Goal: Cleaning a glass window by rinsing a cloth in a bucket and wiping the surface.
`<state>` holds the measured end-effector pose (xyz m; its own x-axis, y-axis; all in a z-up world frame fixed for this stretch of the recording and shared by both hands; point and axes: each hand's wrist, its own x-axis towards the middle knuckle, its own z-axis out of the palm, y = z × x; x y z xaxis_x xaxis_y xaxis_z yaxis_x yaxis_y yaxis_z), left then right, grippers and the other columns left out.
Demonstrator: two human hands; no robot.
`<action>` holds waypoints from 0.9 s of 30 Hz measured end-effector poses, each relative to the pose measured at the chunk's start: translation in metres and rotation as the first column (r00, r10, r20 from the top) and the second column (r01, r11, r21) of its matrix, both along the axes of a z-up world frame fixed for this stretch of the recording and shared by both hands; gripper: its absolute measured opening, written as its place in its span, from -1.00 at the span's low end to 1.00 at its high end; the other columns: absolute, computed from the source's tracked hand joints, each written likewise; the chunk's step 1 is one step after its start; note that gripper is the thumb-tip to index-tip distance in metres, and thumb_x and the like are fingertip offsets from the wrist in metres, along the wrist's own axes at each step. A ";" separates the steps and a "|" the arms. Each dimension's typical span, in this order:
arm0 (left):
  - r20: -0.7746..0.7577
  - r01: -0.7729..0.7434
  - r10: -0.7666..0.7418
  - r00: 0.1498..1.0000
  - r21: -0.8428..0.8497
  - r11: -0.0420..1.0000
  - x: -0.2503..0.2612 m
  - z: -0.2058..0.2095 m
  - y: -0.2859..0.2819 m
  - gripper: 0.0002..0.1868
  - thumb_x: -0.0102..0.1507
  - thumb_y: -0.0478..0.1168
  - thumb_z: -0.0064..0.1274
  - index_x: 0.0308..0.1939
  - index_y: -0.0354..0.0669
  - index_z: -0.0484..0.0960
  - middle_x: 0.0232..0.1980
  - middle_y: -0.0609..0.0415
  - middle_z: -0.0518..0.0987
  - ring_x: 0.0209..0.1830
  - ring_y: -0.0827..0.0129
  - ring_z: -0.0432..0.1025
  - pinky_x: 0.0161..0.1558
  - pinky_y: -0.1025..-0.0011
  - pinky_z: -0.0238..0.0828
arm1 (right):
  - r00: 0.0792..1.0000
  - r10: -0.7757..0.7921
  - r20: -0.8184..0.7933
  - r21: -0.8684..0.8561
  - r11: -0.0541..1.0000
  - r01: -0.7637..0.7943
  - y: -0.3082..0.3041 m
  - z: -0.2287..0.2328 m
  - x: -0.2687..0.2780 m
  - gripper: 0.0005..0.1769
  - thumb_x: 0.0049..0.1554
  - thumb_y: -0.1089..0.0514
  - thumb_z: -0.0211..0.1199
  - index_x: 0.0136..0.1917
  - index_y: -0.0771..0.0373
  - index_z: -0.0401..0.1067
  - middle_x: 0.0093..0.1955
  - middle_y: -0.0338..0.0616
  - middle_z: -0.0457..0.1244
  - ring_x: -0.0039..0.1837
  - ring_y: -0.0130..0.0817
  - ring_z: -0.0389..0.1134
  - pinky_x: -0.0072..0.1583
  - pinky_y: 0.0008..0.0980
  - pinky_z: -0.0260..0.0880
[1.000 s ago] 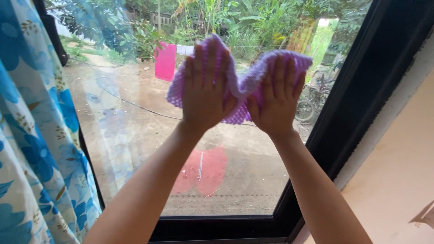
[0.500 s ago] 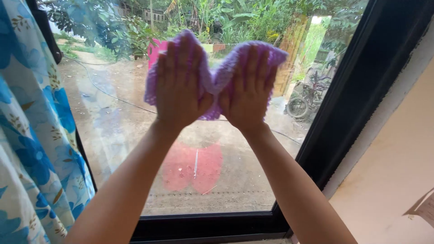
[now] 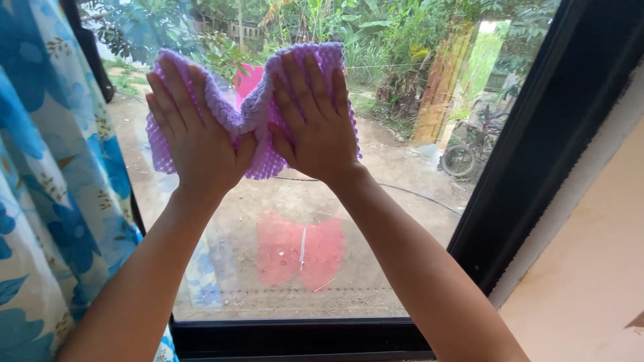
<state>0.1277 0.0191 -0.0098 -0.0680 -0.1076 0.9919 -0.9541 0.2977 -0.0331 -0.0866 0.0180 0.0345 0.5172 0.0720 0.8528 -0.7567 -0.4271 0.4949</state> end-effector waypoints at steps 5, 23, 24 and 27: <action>0.017 -0.025 0.025 1.000 -0.051 0.998 -0.061 0.031 -0.017 0.02 0.49 0.38 -0.31 0.64 -0.48 -0.09 0.66 -0.52 -0.18 0.67 -0.50 -0.33 0.62 -0.37 -0.39 | 0.998 -0.053 0.038 -0.055 0.997 0.055 -0.014 0.009 -0.060 -0.35 0.43 -0.16 -0.08 0.59 0.31 0.26 0.68 0.11 -0.05 0.72 0.10 -0.16 0.65 0.27 -0.34; 0.183 0.170 -0.149 0.972 -0.101 0.980 -0.153 0.081 -0.017 -0.01 0.46 0.43 -0.29 0.59 -0.42 0.09 0.61 -0.45 -0.01 0.61 -0.46 -0.20 0.57 -0.32 -0.33 | 0.913 -0.258 0.316 -0.043 0.958 0.285 -0.017 0.012 -0.160 -0.16 0.43 -0.31 -0.13 0.68 0.35 -0.02 0.72 0.31 -0.23 0.74 0.28 -0.34 0.64 0.34 -0.51; 0.147 0.143 -0.128 0.981 -0.097 0.985 -0.144 0.080 -0.018 0.02 0.45 0.45 -0.29 0.59 -0.42 0.08 0.61 -0.45 -0.01 0.62 -0.46 -0.21 0.57 -0.31 -0.34 | 0.921 -0.251 0.297 -0.064 0.957 0.281 -0.018 0.014 -0.154 -0.18 0.44 -0.32 -0.14 0.68 0.32 -0.01 0.72 0.30 -0.24 0.74 0.28 -0.34 0.65 0.35 -0.50; 0.111 0.021 -0.017 0.994 -0.033 0.999 -0.103 0.076 -0.015 0.07 0.40 0.49 -0.30 0.59 -0.42 0.05 0.62 -0.42 -0.01 0.61 -0.45 -0.21 0.55 -0.32 -0.35 | 0.935 -0.216 0.280 -0.082 0.965 0.248 -0.016 0.021 -0.114 -0.14 0.41 -0.34 -0.18 0.68 0.34 -0.02 0.72 0.26 -0.22 0.74 0.25 -0.31 0.65 0.37 -0.46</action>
